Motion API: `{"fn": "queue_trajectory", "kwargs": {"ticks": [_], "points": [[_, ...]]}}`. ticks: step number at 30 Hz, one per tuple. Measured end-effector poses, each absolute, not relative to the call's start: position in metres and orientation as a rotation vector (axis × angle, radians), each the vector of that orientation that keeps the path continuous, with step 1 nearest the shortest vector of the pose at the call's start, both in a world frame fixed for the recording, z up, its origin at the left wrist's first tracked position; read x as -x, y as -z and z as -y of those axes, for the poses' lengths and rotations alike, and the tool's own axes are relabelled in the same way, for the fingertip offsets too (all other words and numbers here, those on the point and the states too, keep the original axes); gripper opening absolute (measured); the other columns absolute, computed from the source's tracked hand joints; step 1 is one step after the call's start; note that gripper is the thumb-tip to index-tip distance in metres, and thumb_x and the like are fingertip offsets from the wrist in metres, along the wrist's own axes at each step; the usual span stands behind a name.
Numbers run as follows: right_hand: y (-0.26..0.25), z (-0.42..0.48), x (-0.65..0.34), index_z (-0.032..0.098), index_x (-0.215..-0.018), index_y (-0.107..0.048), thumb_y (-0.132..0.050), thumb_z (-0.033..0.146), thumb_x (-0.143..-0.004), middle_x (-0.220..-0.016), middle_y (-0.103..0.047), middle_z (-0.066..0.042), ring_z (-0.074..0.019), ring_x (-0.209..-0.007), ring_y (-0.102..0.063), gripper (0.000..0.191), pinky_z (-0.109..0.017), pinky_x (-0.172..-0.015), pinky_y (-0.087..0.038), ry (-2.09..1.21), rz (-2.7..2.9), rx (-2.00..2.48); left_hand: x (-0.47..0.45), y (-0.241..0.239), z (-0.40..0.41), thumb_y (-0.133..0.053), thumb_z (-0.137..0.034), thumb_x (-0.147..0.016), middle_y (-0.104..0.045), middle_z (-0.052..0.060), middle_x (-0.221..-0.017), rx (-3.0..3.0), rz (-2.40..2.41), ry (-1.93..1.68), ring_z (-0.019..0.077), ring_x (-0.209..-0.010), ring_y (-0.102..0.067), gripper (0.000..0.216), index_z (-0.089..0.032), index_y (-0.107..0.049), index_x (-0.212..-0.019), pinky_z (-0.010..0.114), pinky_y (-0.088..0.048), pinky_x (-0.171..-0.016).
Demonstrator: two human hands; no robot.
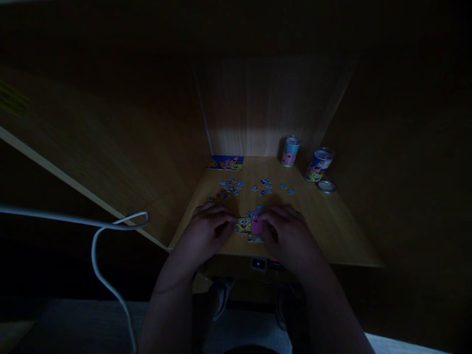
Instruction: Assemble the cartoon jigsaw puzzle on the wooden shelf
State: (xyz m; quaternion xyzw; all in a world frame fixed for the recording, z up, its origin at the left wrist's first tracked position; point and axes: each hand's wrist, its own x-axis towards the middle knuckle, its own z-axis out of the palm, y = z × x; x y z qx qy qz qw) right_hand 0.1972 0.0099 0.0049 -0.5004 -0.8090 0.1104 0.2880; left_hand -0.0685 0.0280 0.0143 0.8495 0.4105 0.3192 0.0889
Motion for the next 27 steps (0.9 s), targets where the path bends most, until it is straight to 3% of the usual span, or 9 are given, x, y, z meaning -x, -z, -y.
{"fn": "queue_trajectory", "kwargs": {"ticks": [3, 7, 16, 27], "points": [[-0.0053, -0.0095, -0.1974, 0.028, -0.111, -0.077, -0.068, 0.018, -0.104, -0.120, -0.080, -0.003, -0.0270, -0.115, -0.067, 0.016, -0.046, -0.108, -0.049, -0.295, 2.157, 1.340, 0.0701, -0.0143, -0.0279, -0.064, -0.002, -0.098, -0.084, 0.003, -0.112, -2.490, -1.269, -1.049, 0.0260, -0.107, -0.074, 0.035, -0.028, -0.082, -0.115, 0.045, -0.059, -0.097], [-0.0055, -0.0093, -0.1969, 0.028, -0.107, -0.076, -0.066, 0.020, -0.105, -0.118, -0.080, -0.004, -0.0266, -0.114, -0.067, 0.013, -0.045, -0.108, -0.048, -0.308, 2.158, 1.343, 0.0728, -0.0142, -0.0276, -0.060, 0.003, -0.094, -0.083, 0.004, -0.116, -2.466, -1.313, -1.116, 0.0258, -0.111, -0.074, 0.042, -0.027, -0.082, -0.114, 0.044, -0.059, -0.099], [-0.0057, -0.0096, -0.1961, 0.028, -0.105, -0.075, -0.066, 0.018, -0.105, -0.118, -0.080, -0.002, -0.0263, -0.114, -0.066, 0.014, -0.045, -0.109, -0.046, -0.310, 2.152, 1.345, 0.0750, -0.0097, -0.0289, -0.069, -0.001, -0.094, -0.082, 0.003, -0.115, -2.536, -1.326, -1.000, 0.0265, -0.109, -0.073, 0.034, -0.030, -0.087, -0.097, 0.046, -0.058, -0.096], [0.0005, -0.0125, -0.1988, 0.028, -0.110, -0.078, -0.066, 0.019, -0.104, -0.118, -0.079, -0.005, -0.0284, -0.115, -0.065, 0.017, -0.044, -0.107, -0.047, -0.244, 2.115, 1.414, 0.0736, -0.0100, -0.0290, -0.066, -0.002, -0.096, -0.082, 0.003, -0.111, -2.495, -1.330, -1.048, 0.0255, -0.106, -0.073, 0.031, -0.028, -0.083, -0.098, 0.044, -0.057, -0.095]]}}
